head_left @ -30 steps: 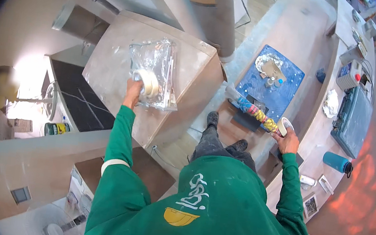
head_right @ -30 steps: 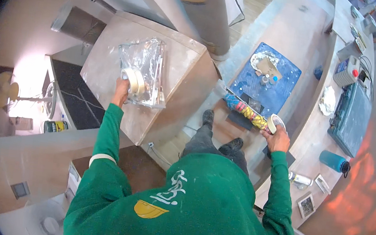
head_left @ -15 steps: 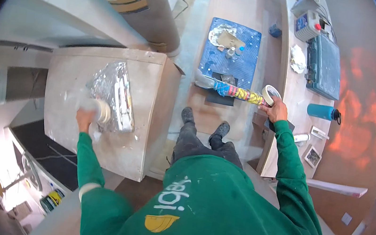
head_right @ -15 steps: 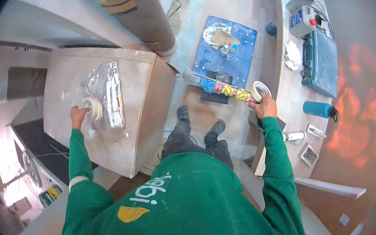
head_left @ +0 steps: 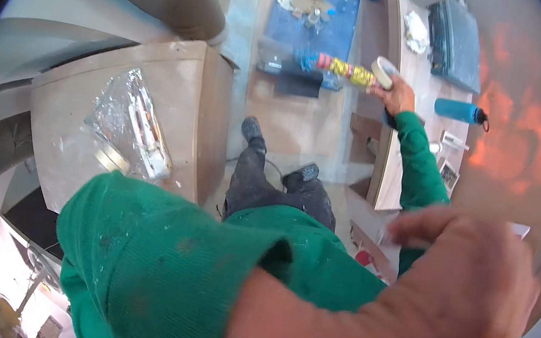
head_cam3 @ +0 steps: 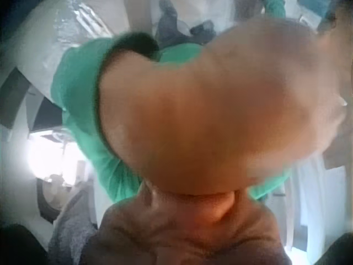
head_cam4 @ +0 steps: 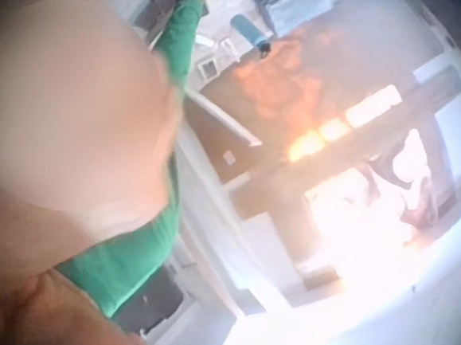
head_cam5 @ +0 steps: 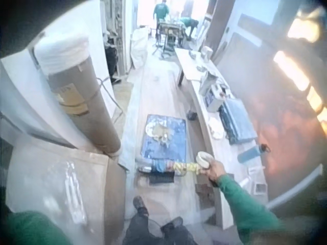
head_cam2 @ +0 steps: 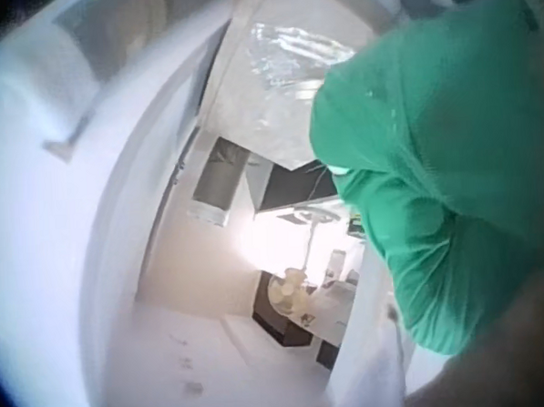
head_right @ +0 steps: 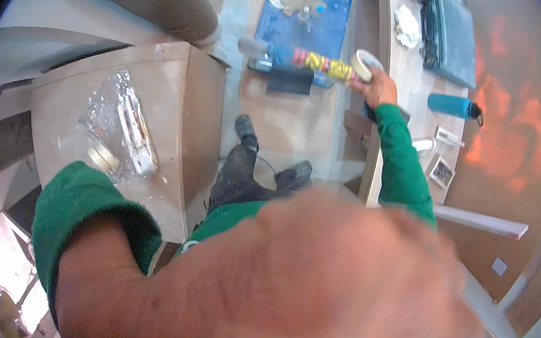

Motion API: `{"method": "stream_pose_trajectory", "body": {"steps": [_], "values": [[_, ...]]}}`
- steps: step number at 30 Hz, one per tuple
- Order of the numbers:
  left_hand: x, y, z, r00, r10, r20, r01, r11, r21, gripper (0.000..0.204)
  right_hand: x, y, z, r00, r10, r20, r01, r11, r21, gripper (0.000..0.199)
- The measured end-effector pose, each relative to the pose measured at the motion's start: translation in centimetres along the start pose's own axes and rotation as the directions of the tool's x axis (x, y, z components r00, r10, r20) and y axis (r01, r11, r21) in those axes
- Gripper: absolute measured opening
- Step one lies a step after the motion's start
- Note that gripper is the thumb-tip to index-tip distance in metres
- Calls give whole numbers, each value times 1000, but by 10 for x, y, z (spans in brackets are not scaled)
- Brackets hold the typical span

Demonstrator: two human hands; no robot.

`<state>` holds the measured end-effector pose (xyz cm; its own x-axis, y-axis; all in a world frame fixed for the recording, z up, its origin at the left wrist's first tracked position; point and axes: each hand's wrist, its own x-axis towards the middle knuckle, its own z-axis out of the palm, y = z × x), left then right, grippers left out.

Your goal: The person fills a plastic bottle with water from a sink and places it in a refrigerator. They then move to a workbench to organize various items, including tape rolls, a blue tray, and a white bag, while another person works in the background.

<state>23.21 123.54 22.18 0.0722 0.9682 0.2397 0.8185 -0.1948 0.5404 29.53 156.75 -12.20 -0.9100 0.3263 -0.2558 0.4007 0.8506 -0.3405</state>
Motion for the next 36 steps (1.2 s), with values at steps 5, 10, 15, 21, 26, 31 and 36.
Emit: {"method": "stream_pose_trajectory", "body": {"steps": [5, 10, 15, 21, 26, 31, 36], "values": [[43, 8, 41, 986, -164, 31, 161, 983, 86, 19, 25, -9, -15, 997, 22, 80, -20, 999, -29, 49], [93, 14, 119, 934, -344, 92, 322, 927, 192, 21, 58, 43, -6, 955, -59, -289, 30, 994, -102, 41], [80, -71, 314, 766, -432, 476, 588, 770, -247, 35, 41, 53, 19, 947, -41, -320, 46, 999, 9, 38], [-51, -221, 531, 458, -822, 338, 869, 335, -364, 35, 28, 50, 12, 914, -137, -382, 182, 979, 86, 32], [-116, -328, 591, 70, -952, 299, 961, -16, -276, 28, 3, 46, 22, 911, -150, -385, 211, 970, 123, 32], [-167, -439, 663, 560, -609, -562, 813, 534, 230, 32, -21, 24, 20, 942, -81, -326, 135, 980, 148, 43], [-124, -517, 673, 97, -994, 57, 937, 72, -342, 32, -40, 11, 26, 961, 1, -275, 42, 988, 151, 40]]}}
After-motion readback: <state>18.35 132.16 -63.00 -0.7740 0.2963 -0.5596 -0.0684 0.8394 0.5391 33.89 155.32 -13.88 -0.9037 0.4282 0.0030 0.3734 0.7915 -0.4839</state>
